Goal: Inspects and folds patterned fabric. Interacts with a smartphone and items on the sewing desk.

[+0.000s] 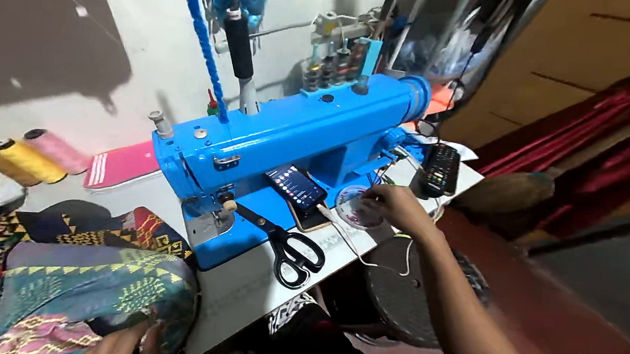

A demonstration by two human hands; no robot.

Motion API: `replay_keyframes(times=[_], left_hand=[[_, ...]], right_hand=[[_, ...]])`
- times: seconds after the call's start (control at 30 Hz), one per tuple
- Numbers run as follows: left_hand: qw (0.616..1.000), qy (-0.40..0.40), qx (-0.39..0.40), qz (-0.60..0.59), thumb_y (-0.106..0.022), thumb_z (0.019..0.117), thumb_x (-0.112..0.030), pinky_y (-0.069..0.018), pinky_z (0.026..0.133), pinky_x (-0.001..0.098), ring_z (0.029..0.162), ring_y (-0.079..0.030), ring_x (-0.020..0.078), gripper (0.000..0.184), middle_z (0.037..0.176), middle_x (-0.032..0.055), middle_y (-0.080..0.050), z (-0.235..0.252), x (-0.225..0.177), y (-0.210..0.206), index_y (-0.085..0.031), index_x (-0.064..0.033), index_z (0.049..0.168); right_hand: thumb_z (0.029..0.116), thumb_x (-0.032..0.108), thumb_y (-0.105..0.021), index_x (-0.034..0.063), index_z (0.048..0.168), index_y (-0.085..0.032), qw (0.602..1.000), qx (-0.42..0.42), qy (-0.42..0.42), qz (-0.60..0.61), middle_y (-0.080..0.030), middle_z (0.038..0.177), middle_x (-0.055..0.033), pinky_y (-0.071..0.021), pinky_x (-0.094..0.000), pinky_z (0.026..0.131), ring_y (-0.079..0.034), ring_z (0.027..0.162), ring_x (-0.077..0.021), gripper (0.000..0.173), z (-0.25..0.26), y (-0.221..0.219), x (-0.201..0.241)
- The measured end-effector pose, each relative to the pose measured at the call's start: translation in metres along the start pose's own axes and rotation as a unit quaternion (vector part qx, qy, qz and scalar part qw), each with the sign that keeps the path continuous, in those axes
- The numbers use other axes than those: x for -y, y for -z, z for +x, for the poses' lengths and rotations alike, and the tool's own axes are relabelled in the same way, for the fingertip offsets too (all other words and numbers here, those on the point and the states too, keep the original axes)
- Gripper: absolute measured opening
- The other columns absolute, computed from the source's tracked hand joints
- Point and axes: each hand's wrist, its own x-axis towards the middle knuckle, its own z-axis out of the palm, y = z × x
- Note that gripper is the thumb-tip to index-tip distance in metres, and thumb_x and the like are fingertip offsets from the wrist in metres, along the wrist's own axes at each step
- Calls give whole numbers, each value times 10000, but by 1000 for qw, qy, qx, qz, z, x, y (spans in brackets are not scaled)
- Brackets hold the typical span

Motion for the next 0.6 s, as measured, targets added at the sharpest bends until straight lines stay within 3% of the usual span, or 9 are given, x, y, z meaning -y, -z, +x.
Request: replay_keyframes(times=[0.1, 0.2, 0.3, 0.47, 0.6], left_hand=[[997, 37, 49, -38, -612, 997, -190, -465, 871, 613, 973, -677, 422, 256, 993, 234, -726, 4, 1, 7, -752, 22, 1028], [996, 46, 49, -64, -633, 973, -181, -456, 853, 630, 948, -672, 426, 249, 988, 245, -716, 3, 0, 10, -753, 33, 1014], [993, 67, 45, -92, -646, 961, -201, -471, 854, 607, 958, -669, 395, 261, 998, 225, -713, 4, -5, 10, -754, 29, 1021], [977, 151, 18, -153, -678, 910, -239, -545, 761, 368, 858, -657, 169, 216, 949, 87, -699, 8, -11, 5, -758, -42, 946], [974, 155, 10, -166, -694, 902, -225, -550, 756, 310, 860, -653, 127, 181, 963, 70, -684, 10, -13, -2, -764, -63, 942]], right_hand=[[987, 154, -665, -16, 1092, -727, 997, 73, 3, 0, -721, 1041, -209, -512, -611, 925, -688, 994, -381, 210, 23, -7, 2], [943, 169, -715, -3, 1075, -732, 993, 115, -15, -33, -712, 1040, -236, -478, -695, 908, -665, 1026, -448, 217, 38, -9, 11], [945, 166, -710, -17, 1075, -727, 985, 157, -25, -62, -704, 1047, -258, -468, -699, 919, -654, 1040, -464, 225, 48, -7, 14], [961, 168, -682, -65, 1085, -688, 980, 181, 11, -80, -684, 994, -298, -472, -724, 857, -655, 972, -499, 264, 49, -11, 8], [969, 162, -660, -88, 1109, -657, 981, 166, 23, -99, -670, 1032, -308, -480, -713, 850, -650, 995, -506, 286, 39, -12, 5]])
